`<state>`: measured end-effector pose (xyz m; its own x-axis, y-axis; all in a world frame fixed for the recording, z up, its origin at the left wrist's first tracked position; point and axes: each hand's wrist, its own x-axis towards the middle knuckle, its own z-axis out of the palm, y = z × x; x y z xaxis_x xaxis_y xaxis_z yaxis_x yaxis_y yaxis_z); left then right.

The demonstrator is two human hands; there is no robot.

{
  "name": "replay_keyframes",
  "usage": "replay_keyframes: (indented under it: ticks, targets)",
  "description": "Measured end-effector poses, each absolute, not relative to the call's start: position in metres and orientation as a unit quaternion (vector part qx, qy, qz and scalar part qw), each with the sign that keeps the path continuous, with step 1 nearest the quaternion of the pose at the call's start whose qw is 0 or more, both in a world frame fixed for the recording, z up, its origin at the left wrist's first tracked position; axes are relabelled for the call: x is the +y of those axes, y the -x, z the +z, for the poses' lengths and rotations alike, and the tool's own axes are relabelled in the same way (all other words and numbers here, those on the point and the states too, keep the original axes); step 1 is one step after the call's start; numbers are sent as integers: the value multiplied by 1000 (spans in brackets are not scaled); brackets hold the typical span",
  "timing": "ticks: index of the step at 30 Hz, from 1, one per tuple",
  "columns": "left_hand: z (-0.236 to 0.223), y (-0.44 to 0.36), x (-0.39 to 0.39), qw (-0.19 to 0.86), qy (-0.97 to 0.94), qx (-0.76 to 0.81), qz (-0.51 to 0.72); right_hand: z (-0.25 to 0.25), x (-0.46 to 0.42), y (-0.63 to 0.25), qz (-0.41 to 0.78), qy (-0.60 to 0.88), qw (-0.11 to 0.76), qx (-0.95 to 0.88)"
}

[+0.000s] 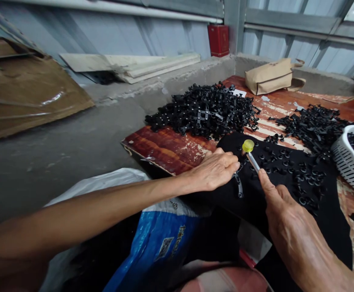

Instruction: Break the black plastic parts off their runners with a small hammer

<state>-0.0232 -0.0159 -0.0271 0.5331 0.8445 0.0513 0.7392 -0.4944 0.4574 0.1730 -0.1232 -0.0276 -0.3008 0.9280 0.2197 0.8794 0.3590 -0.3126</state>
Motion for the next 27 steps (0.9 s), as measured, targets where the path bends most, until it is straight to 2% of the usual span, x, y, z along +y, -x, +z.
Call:
replay_keyframes:
  ticks: [3, 6, 20, 27]
  targets:
    - [-31, 23, -18, 155, -865, 464, 112, -28, -122, -176, 66, 553, 188, -809]
    - [-31, 25, -18, 165, -859, 472, 110, -29, -122, -181, 77, 550, 187, -810]
    - [-28, 35, 6, 398, -813, 395, 158, -32, -120, -192, 75, 557, 195, -804]
    - [-29, 36, 10, 443, -796, 382, 157, -34, -119, -192, 92, 551, 210, -802]
